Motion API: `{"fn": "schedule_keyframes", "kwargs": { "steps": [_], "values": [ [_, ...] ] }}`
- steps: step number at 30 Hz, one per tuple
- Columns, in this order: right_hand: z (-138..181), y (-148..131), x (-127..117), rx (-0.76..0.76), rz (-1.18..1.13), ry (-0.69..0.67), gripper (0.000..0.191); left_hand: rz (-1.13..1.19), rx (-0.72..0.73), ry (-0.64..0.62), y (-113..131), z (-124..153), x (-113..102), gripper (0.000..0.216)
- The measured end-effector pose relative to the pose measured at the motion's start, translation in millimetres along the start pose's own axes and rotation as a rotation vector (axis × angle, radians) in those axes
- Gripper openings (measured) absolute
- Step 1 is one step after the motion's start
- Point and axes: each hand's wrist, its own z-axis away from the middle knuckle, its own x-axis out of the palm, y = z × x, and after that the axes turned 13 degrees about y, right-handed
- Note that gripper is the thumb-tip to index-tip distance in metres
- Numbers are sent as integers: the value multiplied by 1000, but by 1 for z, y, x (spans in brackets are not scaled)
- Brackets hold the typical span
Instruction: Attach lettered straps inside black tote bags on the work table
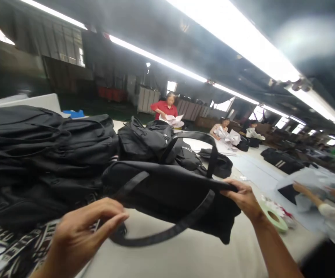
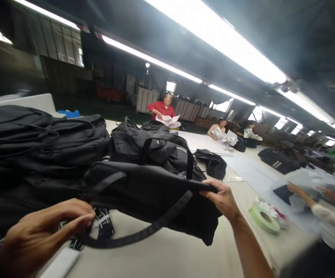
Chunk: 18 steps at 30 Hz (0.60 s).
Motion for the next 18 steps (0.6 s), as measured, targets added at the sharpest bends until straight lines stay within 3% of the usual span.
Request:
{"fn": "schedule_keyframes", "kwargs": {
  "steps": [3,5,6,8,10,13,16,18],
  "values": [
    [77,66,-1,240,-64,-74,16,-154,157,101,-6,46,64,28],
    [137,94,11,377,-57,-38,13,-211,183,42,-15,77,108,36],
    [166,100,19,402,-52,-21,10,-252,156,19,-19,92,126,42],
    [217,101,33,299,-16,6,8,-364,43,17,-24,121,153,52],
    [252,91,44,148,55,60,9,-430,-109,64,-25,141,162,60],
    [274,75,50,33,158,132,21,-431,-262,78,-24,146,158,66],
    [280,71,46,29,137,89,29,-379,-427,52,-27,137,150,64],
    [287,79,38,120,100,89,31,-222,-646,126,-33,131,147,65]
  ]
}}
